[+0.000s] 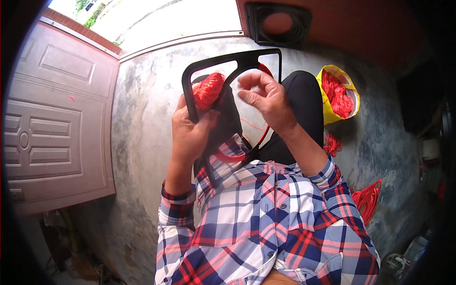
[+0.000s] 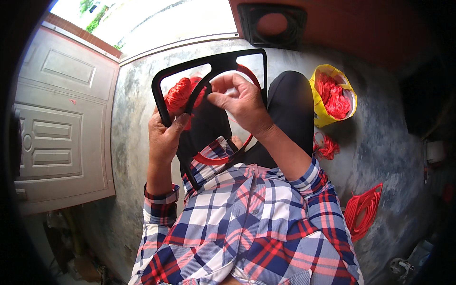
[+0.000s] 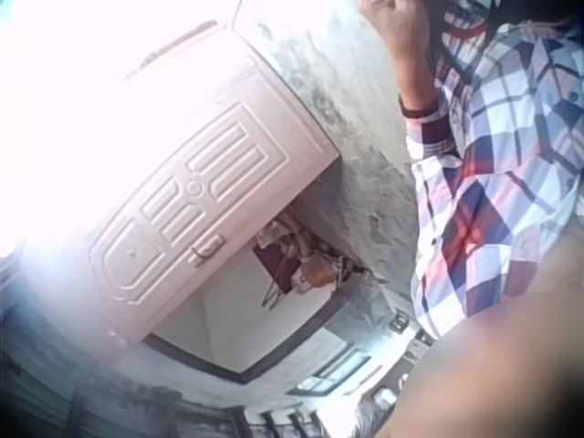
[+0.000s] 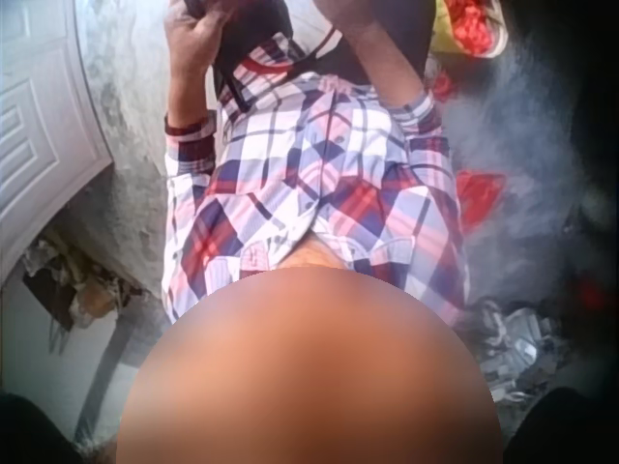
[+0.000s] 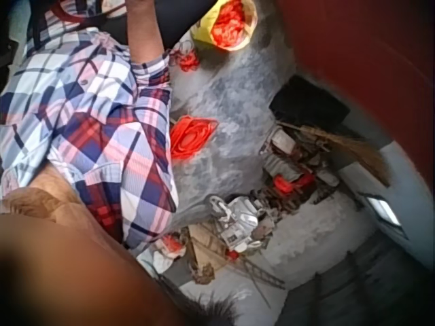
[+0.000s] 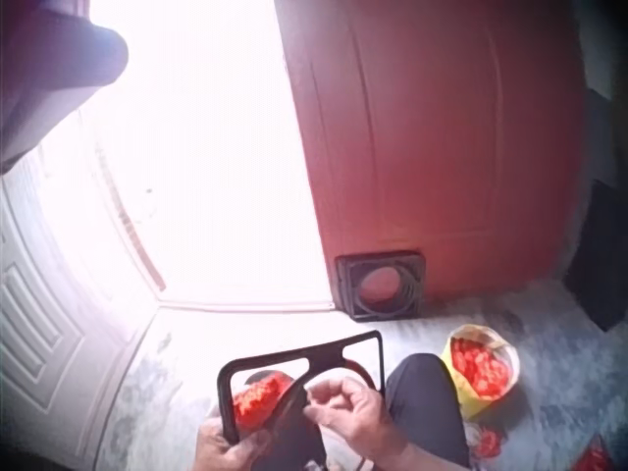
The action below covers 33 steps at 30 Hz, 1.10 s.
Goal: The person ties and bundles red plastic strips by hand, using a plastic frame as a base.
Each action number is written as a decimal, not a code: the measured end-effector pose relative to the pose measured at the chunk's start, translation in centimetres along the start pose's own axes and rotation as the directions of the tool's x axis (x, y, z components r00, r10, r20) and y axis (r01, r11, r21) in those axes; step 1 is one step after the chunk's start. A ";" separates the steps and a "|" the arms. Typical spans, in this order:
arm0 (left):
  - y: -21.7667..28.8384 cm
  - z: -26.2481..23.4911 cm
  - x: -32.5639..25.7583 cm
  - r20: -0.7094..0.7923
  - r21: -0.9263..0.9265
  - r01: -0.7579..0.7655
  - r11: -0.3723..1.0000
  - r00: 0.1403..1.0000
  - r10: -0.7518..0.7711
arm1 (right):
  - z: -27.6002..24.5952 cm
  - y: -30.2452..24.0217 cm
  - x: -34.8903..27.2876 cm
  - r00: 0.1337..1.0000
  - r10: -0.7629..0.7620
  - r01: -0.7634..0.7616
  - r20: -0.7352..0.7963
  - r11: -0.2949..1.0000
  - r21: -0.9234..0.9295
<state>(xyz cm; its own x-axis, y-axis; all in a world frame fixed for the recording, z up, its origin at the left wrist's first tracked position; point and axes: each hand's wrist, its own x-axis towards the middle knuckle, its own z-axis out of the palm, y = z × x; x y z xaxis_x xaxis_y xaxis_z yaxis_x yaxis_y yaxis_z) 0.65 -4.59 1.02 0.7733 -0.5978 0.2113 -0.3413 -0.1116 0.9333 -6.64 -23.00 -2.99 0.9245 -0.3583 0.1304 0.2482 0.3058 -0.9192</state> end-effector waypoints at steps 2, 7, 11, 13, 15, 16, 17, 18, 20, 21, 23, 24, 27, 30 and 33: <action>0.4 0.5 0.4 -0.002 0.033 -0.105 0.994 0.994 0.105 | 0.8 -1.2 0.4 0.834 -0.525 0.468 0.169 0.512 -0.720; 1.1 1.3 0.9 0.027 0.098 -0.169 0.981 0.986 0.167 | 1.5 -1.9 1.1 0.808 -0.569 0.523 0.155 0.569 -0.635; -1.6 -0.5 0.6 -0.068 0.049 -0.058 0.997 0.996 0.061 | -0.3 -3.7 -0.3 0.892 -0.437 0.445 -0.115 0.894 0.051; -3.2 -1.8 0.3 -0.088 0.012 -0.009 1.000 0.996 0.010 | -1.6 -5.2 -1.0 0.922 -0.388 0.378 -0.007 0.894 0.240; -3.9 -3.0 -0.1 -0.106 -0.015 0.019 1.000 0.994 -0.021 | -3.1 -4.7 -3.4 0.943 -0.314 0.239 0.106 0.865 0.442; -3.4 -3.2 -0.2 -0.062 -0.198 0.170 0.965 0.981 -0.186 | -3.1 -4.5 -4.5 0.954 -0.283 0.173 0.101 0.793 0.584; -3.2 -3.5 -0.2 0.010 -0.366 0.316 0.875 0.942 -0.336 | -3.4 -5.0 -5.2 0.923 -0.277 0.050 0.266 0.774 0.632; -3.6 -4.1 -0.2 0.006 -0.366 0.317 0.875 0.941 -0.339 | -3.9 -5.7 -6.0 0.863 -0.275 -0.082 0.423 0.750 0.656; -4.8 -5.4 -0.8 0.056 -0.439 0.347 0.829 0.931 -0.360 | -5.4 -6.0 -7.6 0.934 -0.257 0.026 0.248 0.741 0.670; -4.6 -5.5 -0.9 0.061 -0.450 0.349 0.822 0.931 -0.361 | -6.9 -6.0 -7.8 0.923 -0.297 0.052 0.243 0.724 0.688; -4.7 -5.3 -0.9 0.064 -0.458 0.341 0.821 0.934 -0.353 | -8.3 -5.3 -8.3 0.963 -0.169 0.014 0.209 0.807 0.590; -4.7 -5.1 -0.8 0.082 -0.466 0.337 0.819 0.937 -0.339 | -9.3 -4.2 -8.6 0.978 -0.094 -0.008 0.185 0.873 0.487; -4.6 -5.2 -0.6 0.047 -0.444 0.342 0.828 0.932 -0.360 | -13.0 0.3 -7.4 0.981 0.188 -0.186 0.044 0.861 0.473; -2.8 -4.3 -0.4 0.055 -0.371 0.372 0.851 0.923 -0.380 | -11.6 0.9 -4.0 0.938 0.260 -0.227 -0.228 0.960 0.161; -0.8 -2.6 -0.1 0.044 -0.162 0.253 0.954 0.968 -0.249 | -7.4 1.1 -0.6 0.993 0.109 -0.116 -0.052 0.739 -0.664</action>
<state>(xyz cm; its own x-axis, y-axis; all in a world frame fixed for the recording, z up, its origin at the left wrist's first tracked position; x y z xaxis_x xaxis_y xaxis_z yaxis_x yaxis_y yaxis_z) 2.25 -2.34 1.04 0.8094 -0.5859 -0.0406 -0.0433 -0.1285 0.9908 -9.04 -28.93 -6.83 0.9295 -0.3687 0.0101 -0.1161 -0.3185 -0.9408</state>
